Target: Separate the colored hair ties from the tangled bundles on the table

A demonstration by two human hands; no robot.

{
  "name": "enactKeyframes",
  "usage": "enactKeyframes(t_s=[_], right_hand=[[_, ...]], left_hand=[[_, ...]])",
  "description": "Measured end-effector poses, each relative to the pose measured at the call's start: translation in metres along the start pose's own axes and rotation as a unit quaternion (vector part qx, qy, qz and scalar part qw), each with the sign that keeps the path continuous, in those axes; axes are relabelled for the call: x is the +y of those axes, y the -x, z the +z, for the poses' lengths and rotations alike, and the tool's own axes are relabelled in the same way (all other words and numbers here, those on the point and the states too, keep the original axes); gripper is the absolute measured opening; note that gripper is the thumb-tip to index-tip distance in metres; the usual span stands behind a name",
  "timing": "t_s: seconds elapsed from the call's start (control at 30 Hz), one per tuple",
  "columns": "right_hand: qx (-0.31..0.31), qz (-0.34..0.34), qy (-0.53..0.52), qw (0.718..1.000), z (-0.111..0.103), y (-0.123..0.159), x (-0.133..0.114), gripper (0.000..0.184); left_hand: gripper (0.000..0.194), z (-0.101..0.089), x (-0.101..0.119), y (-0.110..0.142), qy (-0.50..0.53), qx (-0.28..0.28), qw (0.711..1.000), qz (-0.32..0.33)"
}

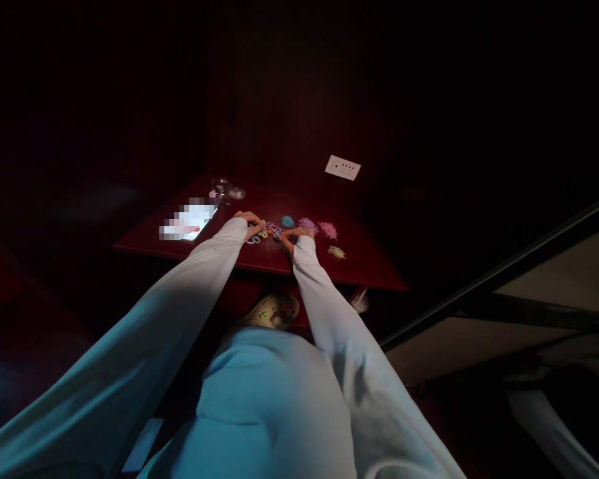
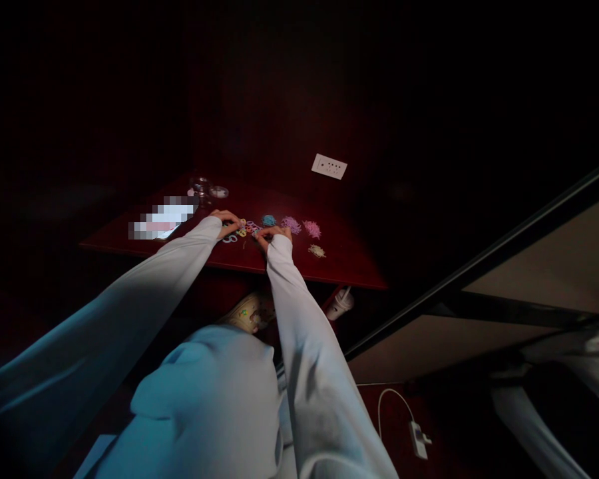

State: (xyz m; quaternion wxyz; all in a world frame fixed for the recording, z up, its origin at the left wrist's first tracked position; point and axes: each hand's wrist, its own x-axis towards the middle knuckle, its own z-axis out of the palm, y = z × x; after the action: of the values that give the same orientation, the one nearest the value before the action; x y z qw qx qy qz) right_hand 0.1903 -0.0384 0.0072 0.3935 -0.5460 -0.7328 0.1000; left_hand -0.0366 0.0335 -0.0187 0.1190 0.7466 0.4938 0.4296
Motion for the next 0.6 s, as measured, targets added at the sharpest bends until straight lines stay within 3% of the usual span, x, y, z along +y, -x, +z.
enactKeyframes(t_s=[0.1,0.2,0.4,0.6], right_hand=[[0.037,0.063,-0.065,0.995,-0.006,-0.001,0.013,0.037],[0.028,0.102,-0.098,0.99,-0.011,0.0,0.022,0.044],[-0.035,0.074,-0.089,0.993,-0.013,0.003,0.022,0.028],[-0.003,0.059,-0.082,0.995,-0.012,0.004,0.018,0.032]], left_hand=[[0.017,-0.001,0.003,0.001,0.011,0.005,1.0,0.002],[0.016,-0.002,0.006,0.001,0.012,-0.001,1.0,0.006],[0.017,0.001,0.011,0.001,0.016,0.0,1.0,-0.009],[0.018,0.013,0.011,0.002,0.029,0.049,0.998,-0.039]])
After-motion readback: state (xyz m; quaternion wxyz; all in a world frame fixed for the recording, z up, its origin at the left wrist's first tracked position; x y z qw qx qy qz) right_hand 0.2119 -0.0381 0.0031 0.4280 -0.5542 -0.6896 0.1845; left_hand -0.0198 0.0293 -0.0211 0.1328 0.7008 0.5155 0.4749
